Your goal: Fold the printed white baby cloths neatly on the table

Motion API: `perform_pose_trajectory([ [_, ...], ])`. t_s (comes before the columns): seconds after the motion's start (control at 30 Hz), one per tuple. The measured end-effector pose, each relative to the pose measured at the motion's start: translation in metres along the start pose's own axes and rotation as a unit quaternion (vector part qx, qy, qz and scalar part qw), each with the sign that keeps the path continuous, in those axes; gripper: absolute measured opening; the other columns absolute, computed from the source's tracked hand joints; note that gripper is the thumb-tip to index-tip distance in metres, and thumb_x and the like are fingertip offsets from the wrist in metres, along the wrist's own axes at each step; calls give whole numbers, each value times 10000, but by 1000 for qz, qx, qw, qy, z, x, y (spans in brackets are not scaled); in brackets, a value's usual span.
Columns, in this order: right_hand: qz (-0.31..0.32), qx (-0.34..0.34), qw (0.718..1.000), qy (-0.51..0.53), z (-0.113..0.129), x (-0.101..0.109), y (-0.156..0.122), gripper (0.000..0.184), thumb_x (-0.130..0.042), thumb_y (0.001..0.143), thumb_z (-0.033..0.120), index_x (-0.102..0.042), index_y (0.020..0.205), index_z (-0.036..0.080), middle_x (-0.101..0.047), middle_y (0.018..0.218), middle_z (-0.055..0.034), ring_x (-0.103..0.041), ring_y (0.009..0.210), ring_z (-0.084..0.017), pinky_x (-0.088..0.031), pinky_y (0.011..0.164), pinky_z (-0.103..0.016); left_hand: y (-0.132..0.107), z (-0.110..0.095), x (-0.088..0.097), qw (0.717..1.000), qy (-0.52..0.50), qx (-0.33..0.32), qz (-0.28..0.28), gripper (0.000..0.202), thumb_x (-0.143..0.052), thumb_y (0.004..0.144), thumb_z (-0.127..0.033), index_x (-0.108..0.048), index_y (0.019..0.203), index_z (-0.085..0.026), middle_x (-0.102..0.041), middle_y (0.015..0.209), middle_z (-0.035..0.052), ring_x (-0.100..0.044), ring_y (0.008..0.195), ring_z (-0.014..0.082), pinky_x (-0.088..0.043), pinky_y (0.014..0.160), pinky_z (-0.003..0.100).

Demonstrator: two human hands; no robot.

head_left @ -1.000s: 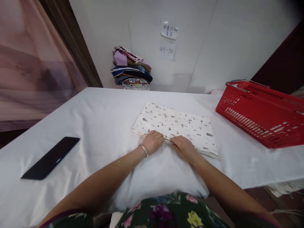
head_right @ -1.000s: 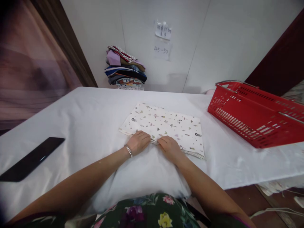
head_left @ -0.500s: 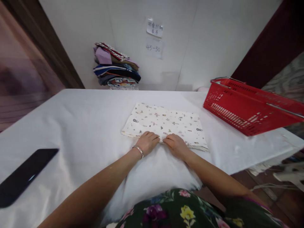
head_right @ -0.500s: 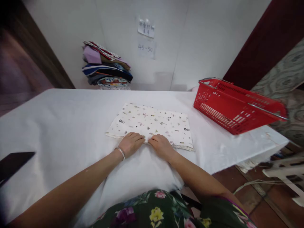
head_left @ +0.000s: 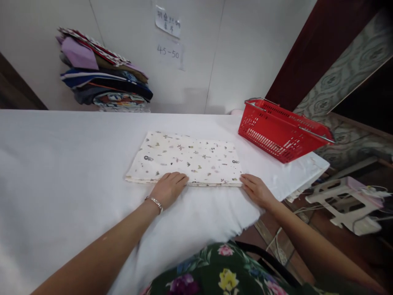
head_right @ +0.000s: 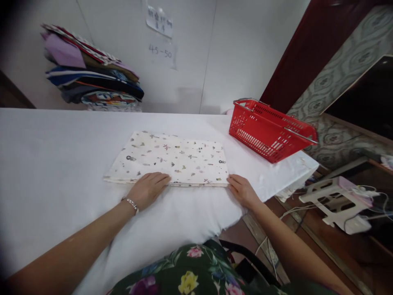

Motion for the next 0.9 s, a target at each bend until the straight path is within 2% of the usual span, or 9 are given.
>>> perform_pose_trajectory([
  [0.1,-41,-107,991,62,-12,16,-6,358,-411,848,385,-597,1087,193,-561,1160,-107,-517,1060,-225,-416,912,-395,-1,0,-3,1000,6,-3,13,314,-396,832,-91,-539,1081,-217,-588,1112,35,-504,1003,188,-370,829,335],
  [0.17,-58,-206,970,116,-19,19,-6,374,-406,830,420,-624,1016,179,-617,1050,-102,-565,959,-211,-451,839,-354,-1,1,-5,1000,4,-3,20,347,-390,811,-64,-539,1084,-220,-588,1113,39,-506,1005,189,-371,831,340],
  [0.23,-37,-290,942,166,-25,14,-4,389,-404,811,450,-640,938,168,-659,859,-73,-596,779,-182,-472,706,-302,-2,2,-7,1000,-2,-2,22,375,-380,797,-48,-536,1093,-220,-585,1119,45,-506,1015,191,-372,835,349],
  [0.3,10,-340,921,190,-28,7,1,404,-401,800,478,-644,835,157,-631,650,-32,-559,598,-146,-440,587,-257,-3,4,-11,1000,-4,-4,22,406,-377,782,-29,-529,1108,-218,-575,1139,48,-500,1029,194,-370,844,355],
  [0.4,78,-367,913,161,-29,1,11,415,-417,785,510,-622,704,159,-542,478,6,-482,475,-120,-370,507,-231,-3,5,-14,1000,-3,-5,21,433,-384,766,-6,-527,1116,-217,-566,1156,48,-489,1044,199,-366,858,358],
  [0.5,130,-364,917,101,-27,3,24,372,-462,764,493,-615,670,168,-539,467,4,-478,477,-121,-332,492,-226,-2,4,-10,1000,-4,-1,17,430,-395,758,2,-538,1099,-217,-578,1134,51,-495,1032,200,-371,852,355],
  [0.63,124,-359,924,44,-21,15,35,291,-499,757,422,-595,643,173,-583,556,-11,-499,532,-121,-322,499,-221,-1,2,-3,1000,-2,1,17,420,-405,757,-2,-548,1086,-219,-583,1123,52,-507,1013,199,-377,841,349],
  [0.8,200,-380,897,109,-12,6,29,351,-481,777,442,-521,563,166,-527,476,3,-449,420,-91,-326,466,-220,-1,4,-7,1000,2,1,23,394,-404,785,-35,-544,1107,-215,-579,1138,50,-493,1036,202,-376,848,351],
  [0.9,212,-402,878,152,-12,2,27,376,-520,752,484,-488,552,167,-481,441,22,-404,390,-74,-296,422,-214,-1,4,-9,999,-2,2,33,374,-401,802,-61,-544,1112,-213,-575,1150,44,-485,1050,205,-372,861,353],
])
Point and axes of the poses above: each hand's wrist, its own y-axis towards the middle knuckle, its own x-axis out of the back of the hand, z = x × y, the point moved 6 cm from there along y, towards the middle knuckle
